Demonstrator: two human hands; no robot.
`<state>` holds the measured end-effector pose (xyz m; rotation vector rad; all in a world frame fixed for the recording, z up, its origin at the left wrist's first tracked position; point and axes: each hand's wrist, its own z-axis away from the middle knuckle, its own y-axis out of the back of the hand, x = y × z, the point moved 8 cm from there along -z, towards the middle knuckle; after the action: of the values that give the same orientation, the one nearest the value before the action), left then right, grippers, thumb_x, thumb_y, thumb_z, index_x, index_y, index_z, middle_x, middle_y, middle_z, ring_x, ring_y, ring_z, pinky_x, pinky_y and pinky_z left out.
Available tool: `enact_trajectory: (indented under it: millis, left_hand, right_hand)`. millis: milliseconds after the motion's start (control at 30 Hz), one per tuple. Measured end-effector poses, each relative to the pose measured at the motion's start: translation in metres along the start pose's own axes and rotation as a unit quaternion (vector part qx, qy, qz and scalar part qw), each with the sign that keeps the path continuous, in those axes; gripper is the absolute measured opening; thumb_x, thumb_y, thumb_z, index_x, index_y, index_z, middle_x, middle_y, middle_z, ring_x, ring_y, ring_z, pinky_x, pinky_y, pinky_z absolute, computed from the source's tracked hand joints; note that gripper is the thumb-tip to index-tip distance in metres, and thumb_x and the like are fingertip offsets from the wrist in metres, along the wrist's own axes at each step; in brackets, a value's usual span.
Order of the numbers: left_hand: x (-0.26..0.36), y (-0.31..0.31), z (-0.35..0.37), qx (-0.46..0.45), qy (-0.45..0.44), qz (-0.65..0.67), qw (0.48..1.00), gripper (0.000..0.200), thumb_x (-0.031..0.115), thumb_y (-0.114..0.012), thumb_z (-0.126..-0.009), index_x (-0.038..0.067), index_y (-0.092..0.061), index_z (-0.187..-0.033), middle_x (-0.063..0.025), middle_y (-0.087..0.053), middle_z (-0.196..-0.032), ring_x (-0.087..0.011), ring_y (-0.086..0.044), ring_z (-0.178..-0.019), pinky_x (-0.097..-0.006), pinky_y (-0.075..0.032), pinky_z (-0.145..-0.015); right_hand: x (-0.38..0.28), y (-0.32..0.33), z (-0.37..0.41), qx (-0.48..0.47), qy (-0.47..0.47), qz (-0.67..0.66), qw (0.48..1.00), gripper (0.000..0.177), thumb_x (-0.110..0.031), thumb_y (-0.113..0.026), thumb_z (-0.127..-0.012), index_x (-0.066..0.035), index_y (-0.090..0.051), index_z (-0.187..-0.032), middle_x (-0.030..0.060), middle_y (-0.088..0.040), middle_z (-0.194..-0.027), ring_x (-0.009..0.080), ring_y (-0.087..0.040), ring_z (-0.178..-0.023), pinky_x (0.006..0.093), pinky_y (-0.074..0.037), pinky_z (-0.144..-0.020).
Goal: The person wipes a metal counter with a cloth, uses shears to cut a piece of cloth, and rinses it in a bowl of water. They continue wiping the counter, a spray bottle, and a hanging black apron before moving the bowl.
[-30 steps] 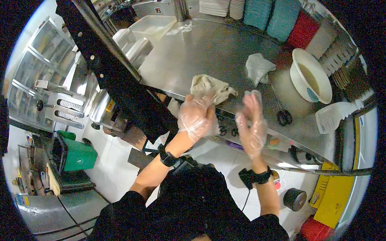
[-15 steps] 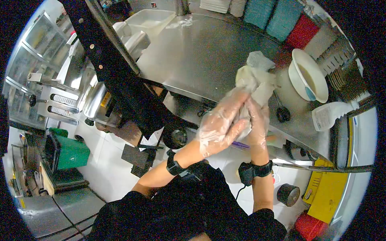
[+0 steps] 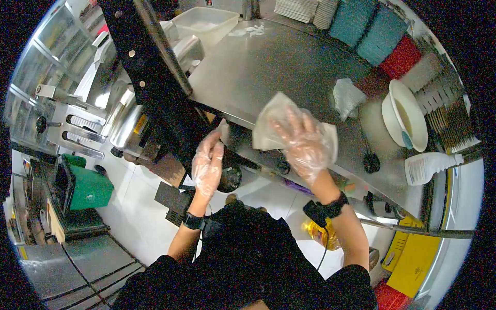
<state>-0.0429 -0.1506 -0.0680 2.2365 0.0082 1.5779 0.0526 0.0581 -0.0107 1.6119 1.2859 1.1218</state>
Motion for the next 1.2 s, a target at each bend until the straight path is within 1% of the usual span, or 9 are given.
enact_trajectory:
  millis: [167, 200, 233, 300, 433, 600, 833, 933, 1200]
  left_hand:
    - [-0.007, 0.024, -0.003, 0.051, 0.006, 0.024, 0.998, 0.028, 0.015, -0.057, -0.100, 0.003, -0.064, -0.124, -0.0151, -0.067, -0.122, -0.0215, -0.067, -0.102, -0.0324, -0.051, -0.089]
    - [-0.009, 0.027, -0.003, 0.049, 0.024, 0.028, 0.998, 0.027, 0.013, -0.057, -0.100, 0.002, -0.064, -0.122, -0.0135, -0.067, -0.122, -0.0197, -0.065, -0.106, -0.0315, -0.050, -0.092]
    - [-0.012, 0.029, -0.003, 0.049, 0.025, 0.026, 0.998, 0.027, 0.013, -0.057, -0.100, 0.002, -0.064, -0.122, -0.0135, -0.067, -0.122, -0.0197, -0.065, -0.106, -0.0315, -0.050, -0.092]
    - [-0.020, 0.035, -0.002, 0.075, 0.001, 0.064, 0.995, 0.026, 0.013, -0.056, -0.100, 0.002, -0.065, -0.122, -0.0128, -0.068, -0.122, -0.0193, -0.064, -0.109, -0.0308, -0.049, -0.095]
    - [-0.024, 0.041, -0.003, 0.059, 0.029, 0.082, 0.994, 0.025, 0.010, -0.051, -0.104, -0.001, -0.061, -0.124, -0.0133, -0.065, -0.122, -0.0205, -0.061, -0.117, -0.0315, -0.045, -0.104]
    - [-0.013, 0.039, -0.004, 0.032, 0.020, 0.064, 0.997, 0.026, 0.014, -0.052, -0.104, -0.001, -0.061, -0.123, -0.0133, -0.065, -0.122, -0.0199, -0.063, -0.114, -0.0304, -0.046, -0.102]
    - [-0.023, 0.026, 0.000, 0.028, 0.001, 0.058, 0.998, 0.025, 0.012, -0.055, -0.101, 0.000, -0.064, -0.121, -0.0132, -0.070, -0.115, -0.0186, -0.065, -0.105, -0.0299, -0.049, -0.094]
    - [-0.024, 0.022, 0.001, 0.017, -0.009, 0.033, 0.999, 0.023, 0.012, -0.055, -0.101, 0.000, -0.065, -0.118, -0.0130, -0.069, -0.116, -0.0206, -0.065, -0.108, -0.0307, -0.048, -0.096]
    - [0.032, 0.004, -0.019, 0.018, -0.145, -0.040, 0.989, 0.019, 0.005, -0.056, -0.098, 0.005, -0.066, -0.115, -0.0121, -0.071, -0.113, -0.0265, -0.068, -0.104, -0.0343, -0.052, -0.091]
  right_hand:
    - [-0.064, -0.025, -0.074, 0.103, 0.082, 0.085, 0.988, 0.062, -0.017, -0.052, -0.089, -0.040, -0.045, -0.147, 0.0099, -0.041, -0.155, 0.0370, -0.046, -0.134, 0.0496, -0.040, -0.109]
    - [-0.060, -0.043, -0.090, 0.093, 0.072, -0.281, 0.952, 0.060, -0.018, -0.050, -0.091, -0.040, -0.044, -0.147, 0.0090, -0.039, -0.156, 0.0374, -0.046, -0.134, 0.0499, -0.039, -0.110]
    - [-0.057, -0.061, -0.107, 0.101, 0.071, -0.611, 0.782, 0.058, -0.019, -0.049, -0.093, -0.040, -0.044, -0.147, 0.0080, -0.037, -0.158, 0.0378, -0.045, -0.135, 0.0503, -0.038, -0.110]
    - [-0.101, -0.069, -0.128, 0.010, 0.166, 0.022, 0.986, 0.049, -0.036, -0.039, -0.102, -0.024, -0.040, -0.150, 0.0105, -0.042, -0.153, 0.0385, -0.045, -0.131, 0.0459, -0.037, -0.112]
    - [-0.114, -0.081, -0.157, 0.017, 0.012, -0.157, 0.987, 0.056, -0.042, -0.055, -0.094, -0.020, -0.048, -0.145, 0.0173, -0.063, -0.118, 0.0369, -0.058, -0.110, 0.0425, -0.051, -0.094]
    - [-0.118, -0.064, -0.138, -0.038, 0.138, 0.005, 0.990, 0.050, -0.034, -0.058, -0.092, -0.019, -0.055, -0.140, 0.0119, -0.063, -0.123, 0.0338, -0.059, -0.107, 0.0412, -0.051, -0.092]
    - [-0.043, -0.034, -0.047, -0.064, 0.228, 0.080, 0.968, 0.046, -0.028, -0.042, -0.093, -0.041, -0.047, -0.137, -0.0048, -0.023, -0.164, 0.0324, -0.040, -0.138, 0.0471, -0.034, -0.115]
    - [-0.005, -0.021, 0.003, 0.029, 0.226, 0.191, 0.955, 0.051, -0.029, -0.044, -0.090, -0.044, -0.046, -0.138, -0.0041, -0.023, -0.165, 0.0285, -0.038, -0.139, 0.0445, -0.034, -0.115]
    - [0.036, 0.031, 0.006, -0.013, 0.105, -0.034, 0.994, 0.054, -0.019, -0.056, -0.086, -0.040, -0.054, -0.135, 0.0019, -0.039, -0.157, 0.0280, -0.057, -0.120, 0.0402, -0.052, -0.095]
